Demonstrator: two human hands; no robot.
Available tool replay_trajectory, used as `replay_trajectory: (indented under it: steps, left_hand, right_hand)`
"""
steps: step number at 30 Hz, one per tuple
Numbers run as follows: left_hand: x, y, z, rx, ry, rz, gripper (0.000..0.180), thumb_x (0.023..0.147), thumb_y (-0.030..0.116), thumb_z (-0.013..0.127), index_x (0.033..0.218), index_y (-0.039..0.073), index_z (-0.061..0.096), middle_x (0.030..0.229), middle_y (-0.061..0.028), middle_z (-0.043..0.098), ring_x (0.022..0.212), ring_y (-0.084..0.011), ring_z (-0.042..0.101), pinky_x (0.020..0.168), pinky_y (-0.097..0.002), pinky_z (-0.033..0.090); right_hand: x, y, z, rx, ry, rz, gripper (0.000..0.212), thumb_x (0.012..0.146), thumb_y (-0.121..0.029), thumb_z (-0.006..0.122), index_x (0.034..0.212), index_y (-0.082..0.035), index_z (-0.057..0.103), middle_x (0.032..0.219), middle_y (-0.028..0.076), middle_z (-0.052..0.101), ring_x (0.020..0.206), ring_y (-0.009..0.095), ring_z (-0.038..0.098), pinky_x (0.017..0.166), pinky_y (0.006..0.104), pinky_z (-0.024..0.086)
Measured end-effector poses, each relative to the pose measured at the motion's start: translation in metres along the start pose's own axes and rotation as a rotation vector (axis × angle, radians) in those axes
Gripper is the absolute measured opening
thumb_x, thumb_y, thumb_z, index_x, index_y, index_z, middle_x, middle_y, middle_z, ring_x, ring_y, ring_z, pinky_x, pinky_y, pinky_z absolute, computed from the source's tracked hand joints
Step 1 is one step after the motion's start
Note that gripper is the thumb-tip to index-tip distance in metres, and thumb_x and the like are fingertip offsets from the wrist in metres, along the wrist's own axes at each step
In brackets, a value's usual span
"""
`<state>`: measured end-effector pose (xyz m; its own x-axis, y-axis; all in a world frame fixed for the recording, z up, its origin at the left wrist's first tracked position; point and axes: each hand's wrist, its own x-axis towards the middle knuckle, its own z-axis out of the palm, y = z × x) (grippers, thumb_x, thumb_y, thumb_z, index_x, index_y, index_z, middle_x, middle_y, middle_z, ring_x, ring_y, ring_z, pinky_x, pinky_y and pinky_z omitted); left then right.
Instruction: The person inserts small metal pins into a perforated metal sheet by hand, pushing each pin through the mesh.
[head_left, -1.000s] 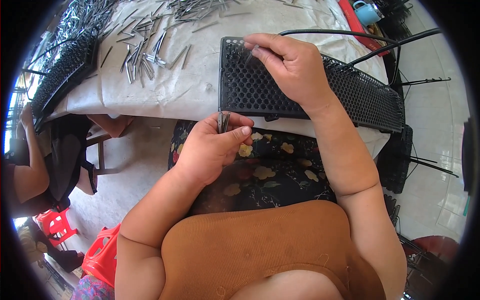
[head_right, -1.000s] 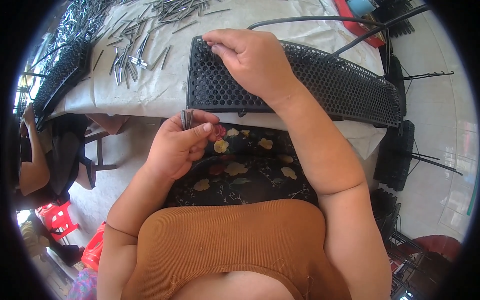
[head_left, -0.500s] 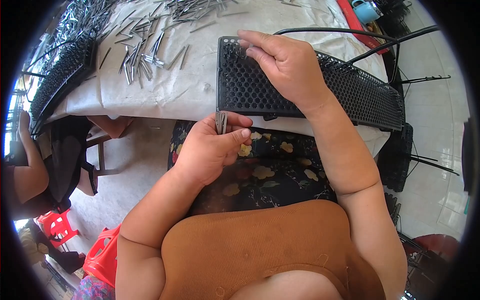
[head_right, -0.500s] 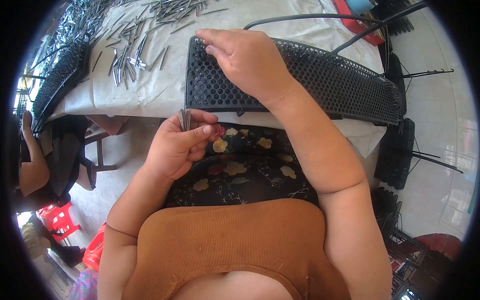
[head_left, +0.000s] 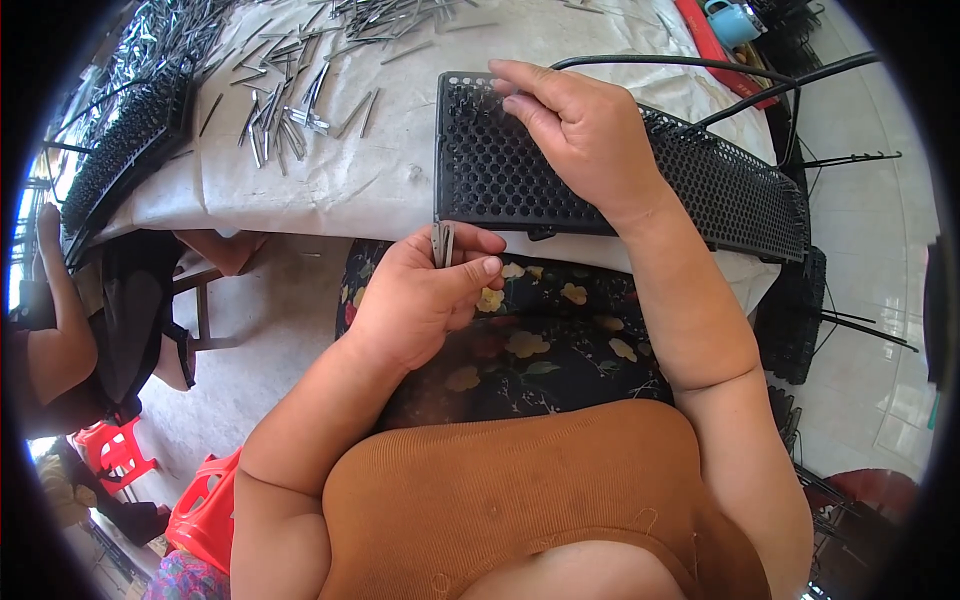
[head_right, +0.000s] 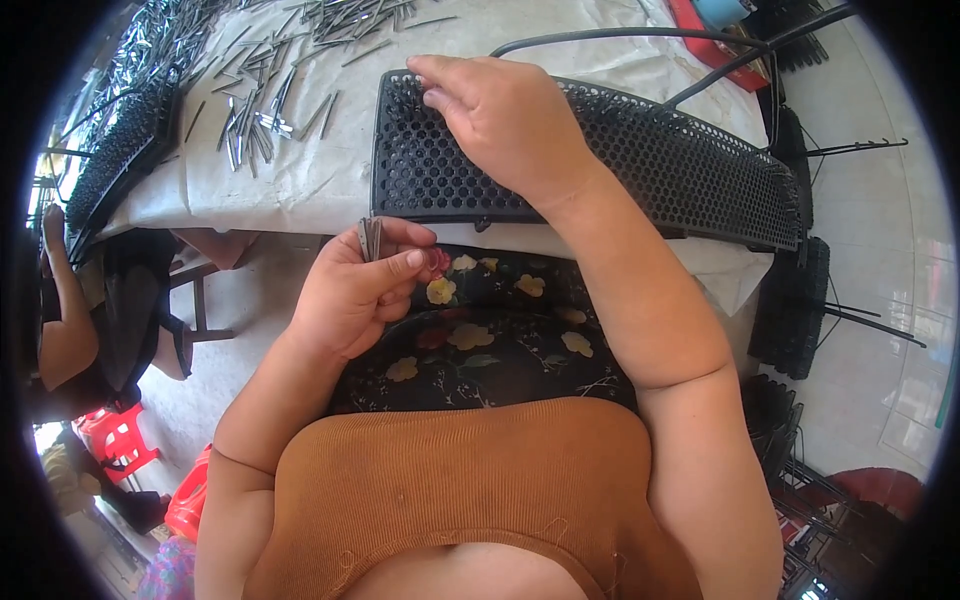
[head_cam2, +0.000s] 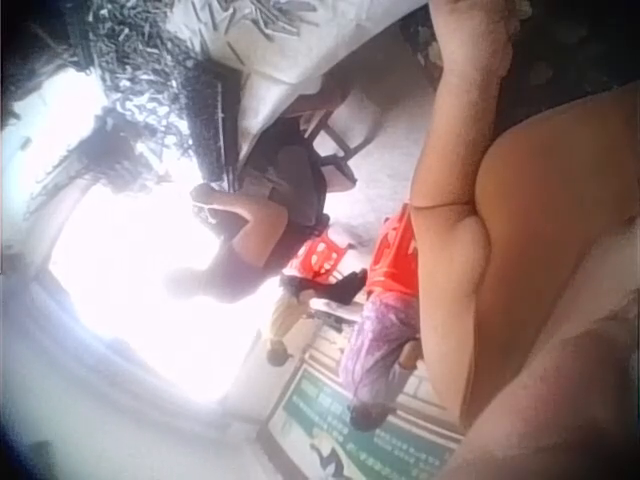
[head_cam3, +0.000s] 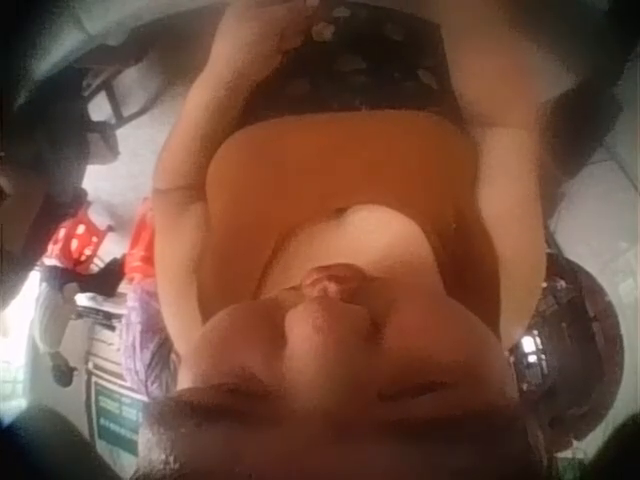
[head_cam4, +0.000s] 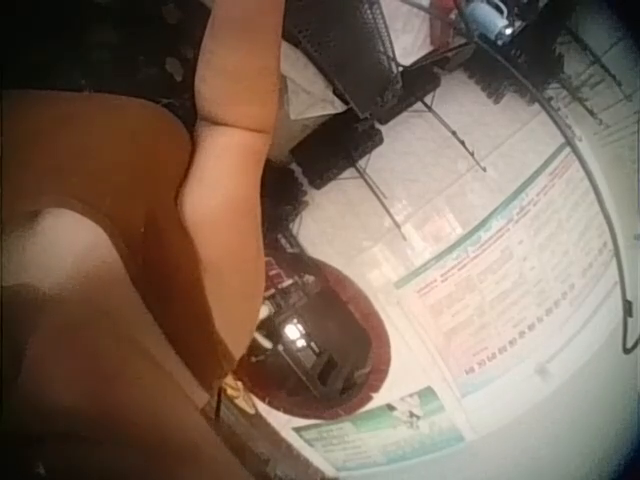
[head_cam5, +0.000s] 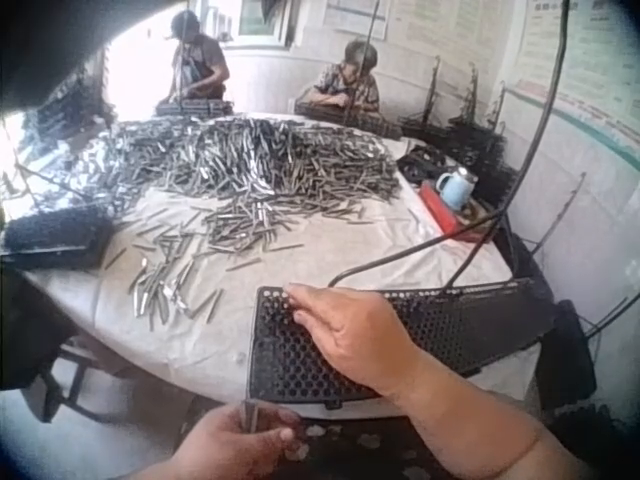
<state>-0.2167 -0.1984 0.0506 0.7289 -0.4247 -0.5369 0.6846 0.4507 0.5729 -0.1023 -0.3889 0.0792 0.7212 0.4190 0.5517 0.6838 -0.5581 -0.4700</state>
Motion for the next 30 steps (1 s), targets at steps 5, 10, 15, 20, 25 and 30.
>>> replay_trajectory:
  steps: [5, 10, 15, 20, 25, 30]
  left_hand:
    - [0.0, 0.0, 0.001, -0.003, -0.007, 0.004, 0.017, 0.093, 0.002, 0.065, 0.109, 0.001, 0.059, 0.086, -0.0077, 0.066, 0.053, -0.0033, 0.043, 0.044, -0.0184, 0.028]
    - [-0.002, 0.002, 0.002, -0.008, -0.008, -0.001, 0.018, 0.093, 0.002, 0.065, 0.11, 0.001, 0.059, 0.087, -0.0075, 0.066, 0.054, -0.0034, 0.044, 0.044, -0.0184, 0.028]
    - [-0.003, 0.0, 0.003, -0.021, -0.01, 0.016, 0.02, 0.093, 0.004, 0.066, 0.111, 0.0, 0.058, 0.088, -0.0074, 0.066, 0.056, -0.0035, 0.044, 0.045, -0.0182, 0.029]
    - [-0.004, 0.003, 0.001, -0.088, -0.093, -0.025, 0.021, 0.094, 0.004, 0.065, 0.113, 0.0, 0.058, 0.091, -0.0086, 0.065, 0.062, -0.0058, 0.049, 0.05, -0.0199, 0.034]
    - [-0.005, 0.001, 0.007, -0.152, -0.149, -0.038, 0.028, 0.096, 0.004, 0.057, 0.123, -0.003, 0.056, 0.101, -0.0115, 0.066, 0.081, -0.0125, 0.058, 0.067, -0.0259, 0.045]
    - [-0.008, 0.003, 0.009, -0.146, -0.2, -0.042, 0.035, 0.097, 0.005, 0.053, 0.129, -0.006, 0.054, 0.106, -0.0142, 0.065, 0.091, -0.0184, 0.061, 0.077, -0.0314, 0.05]
  right_hand:
    - [-0.003, 0.005, -0.001, -0.016, 0.006, -0.027, 0.026, 0.086, -0.011, 0.068, 0.112, -0.008, 0.07, 0.097, 0.013, 0.073, 0.082, 0.03, 0.069, 0.071, 0.0368, 0.055]
    - [-0.005, 0.006, -0.002, -0.1, -0.004, -0.062, 0.025, 0.089, -0.005, 0.067, 0.114, -0.006, 0.07, 0.095, 0.01, 0.075, 0.084, 0.02, 0.072, 0.075, 0.0281, 0.057]
    - [-0.004, 0.005, -0.004, -0.123, 0.009, -0.067, 0.024, 0.089, -0.005, 0.068, 0.112, -0.006, 0.071, 0.092, 0.01, 0.074, 0.08, 0.02, 0.071, 0.072, 0.0286, 0.056]
    - [-0.004, 0.006, -0.004, -0.104, 0.0, -0.06, 0.025, 0.087, -0.006, 0.069, 0.111, -0.007, 0.072, 0.092, 0.008, 0.074, 0.083, 0.022, 0.07, 0.076, 0.03, 0.056]
    - [-0.007, 0.017, 0.009, -0.255, 0.016, -0.27, 0.021, 0.084, -0.011, 0.07, 0.104, -0.006, 0.073, 0.102, 0.011, 0.072, 0.094, 0.03, 0.066, 0.083, 0.0392, 0.052]
    - [-0.027, -0.02, -0.006, 0.052, 0.027, 0.005, 0.023, 0.08, -0.011, 0.073, 0.103, -0.004, 0.072, 0.104, 0.012, 0.071, 0.088, 0.029, 0.067, 0.078, 0.0375, 0.053]
